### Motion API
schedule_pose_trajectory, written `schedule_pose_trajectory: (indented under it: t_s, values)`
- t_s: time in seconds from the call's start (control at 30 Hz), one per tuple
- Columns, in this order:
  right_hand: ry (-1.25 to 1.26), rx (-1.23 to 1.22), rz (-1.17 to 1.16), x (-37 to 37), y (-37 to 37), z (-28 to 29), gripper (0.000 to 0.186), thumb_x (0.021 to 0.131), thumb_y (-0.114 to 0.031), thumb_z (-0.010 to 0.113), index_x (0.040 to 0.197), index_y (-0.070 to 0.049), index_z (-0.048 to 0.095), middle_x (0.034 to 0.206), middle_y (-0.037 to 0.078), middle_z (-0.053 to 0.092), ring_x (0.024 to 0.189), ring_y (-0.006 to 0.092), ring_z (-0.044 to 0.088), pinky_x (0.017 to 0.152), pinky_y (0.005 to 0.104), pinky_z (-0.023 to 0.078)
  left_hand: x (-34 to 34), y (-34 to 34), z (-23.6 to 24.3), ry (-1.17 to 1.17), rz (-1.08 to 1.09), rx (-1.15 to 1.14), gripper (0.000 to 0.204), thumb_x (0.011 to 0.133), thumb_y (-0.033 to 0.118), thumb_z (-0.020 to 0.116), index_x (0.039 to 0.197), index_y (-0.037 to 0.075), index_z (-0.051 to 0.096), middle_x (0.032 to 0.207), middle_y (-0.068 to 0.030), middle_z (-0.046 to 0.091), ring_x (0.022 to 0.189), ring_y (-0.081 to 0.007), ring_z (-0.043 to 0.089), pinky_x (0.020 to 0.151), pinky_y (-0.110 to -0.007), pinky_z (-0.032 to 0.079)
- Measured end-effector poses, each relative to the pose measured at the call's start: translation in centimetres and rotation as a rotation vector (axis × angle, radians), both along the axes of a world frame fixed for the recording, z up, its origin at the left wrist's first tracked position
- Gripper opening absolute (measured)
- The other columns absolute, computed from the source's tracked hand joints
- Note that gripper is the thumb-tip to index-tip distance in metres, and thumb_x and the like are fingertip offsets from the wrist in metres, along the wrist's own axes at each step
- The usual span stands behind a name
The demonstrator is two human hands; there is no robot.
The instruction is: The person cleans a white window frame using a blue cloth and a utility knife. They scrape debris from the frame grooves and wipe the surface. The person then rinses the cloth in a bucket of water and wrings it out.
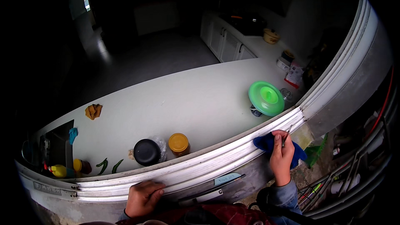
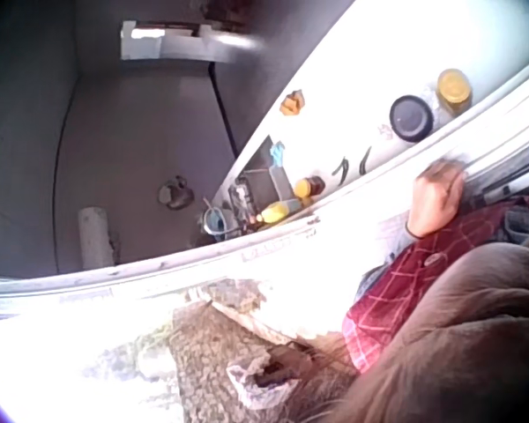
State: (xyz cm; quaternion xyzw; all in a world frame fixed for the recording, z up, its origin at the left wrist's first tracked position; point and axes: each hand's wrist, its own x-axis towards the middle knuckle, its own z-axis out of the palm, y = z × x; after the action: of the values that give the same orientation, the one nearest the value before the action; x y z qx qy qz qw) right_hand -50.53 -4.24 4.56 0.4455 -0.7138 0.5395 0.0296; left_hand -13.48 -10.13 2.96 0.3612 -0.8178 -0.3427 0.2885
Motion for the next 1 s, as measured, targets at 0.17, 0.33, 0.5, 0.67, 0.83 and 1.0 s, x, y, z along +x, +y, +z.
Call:
schedule_pose_trajectory:
  t_s: [0.17, 0.33, 0.5, 0.67, 0.83, 1.0]
  values:
    - [0.003, 0.073, 0.097, 1.4, -2.6, -0.8, 0.019, 0.095, -0.015, 0.049, 0.092, 0.002, 0.058, 0.081, 0.004, 0.059, 0.076, 0.011, 0.052, 0.071, 0.0241, 0.041, -0.4, -0.3, -0.1, -0.002, -0.005, 0.014, 0.012, 0.077, 0.01, 0.067, 0.088, 0.006, 0.068, 0.076, -0.0103, 0.064, 0.064, -0.0283, 0.062, 0.057, -0.034, 0.049]
    - [0.289, 0.241, 0.337, 2.8, -2.3, -1.5, 0.011, 0.087, -0.002, 0.051, 0.096, 0.001, 0.057, 0.082, 0.018, 0.059, 0.073, 0.034, 0.058, 0.064, 0.036, 0.046, -0.4, -0.3, -0.5, 0.037, 0.026, 0.057, 0.012, 0.077, 0.01, 0.066, 0.088, 0.006, 0.069, 0.076, -0.0102, 0.065, 0.065, -0.0281, 0.063, 0.057, -0.034, 0.05]
    - [0.407, 0.332, 0.368, 3.5, -0.9, -0.2, 0.02, 0.083, 0.006, 0.051, 0.101, 0.002, 0.057, 0.079, 0.016, 0.055, 0.068, 0.0311, 0.053, 0.061, 0.0337, 0.042, -0.2, -0.4, -0.5, -0.016, -0.015, 0.003, 0.014, 0.078, 0.014, 0.067, 0.089, 0.007, 0.068, 0.078, -0.0086, 0.065, 0.065, -0.0286, 0.063, 0.057, -0.035, 0.05]
    - [0.389, 0.359, 0.332, 4.5, 0.5, 0.5, 0.031, 0.085, 0.002, 0.051, 0.116, 0.001, 0.053, 0.086, 0.019, 0.056, 0.077, 0.0352, 0.055, 0.07, 0.0358, 0.045, 0.5, 0.1, -0.3, -0.009, 0.037, 0.032, 0.014, 0.078, 0.014, 0.067, 0.09, 0.007, 0.068, 0.077, -0.0085, 0.064, 0.062, -0.0273, 0.062, 0.054, -0.034, 0.049]
    - [0.172, 0.286, 0.297, 3.2, 1.4, -0.3, 0.027, 0.088, 0.001, 0.05, 0.115, 0.002, 0.053, 0.094, 0.017, 0.06, 0.081, 0.0282, 0.06, 0.075, 0.0321, 0.047, 0.3, -0.3, -0.2, -0.014, 0.034, 0.048, 0.013, 0.078, 0.012, 0.067, 0.089, 0.007, 0.069, 0.076, -0.0085, 0.064, 0.062, -0.0273, 0.061, 0.055, -0.034, 0.049]
    - [0.321, 0.257, 0.238, 1.5, 1.2, -1.7, 0.03, 0.082, 0.004, 0.054, 0.111, 0.002, 0.054, 0.088, 0.015, 0.055, 0.08, 0.0278, 0.056, 0.073, 0.0319, 0.045, -0.9, -0.8, 0.3, -0.017, 0.001, 0.136, 0.014, 0.075, 0.005, 0.066, 0.088, 0.003, 0.068, 0.074, -0.0126, 0.063, 0.065, -0.0297, 0.061, 0.06, -0.035, 0.049]
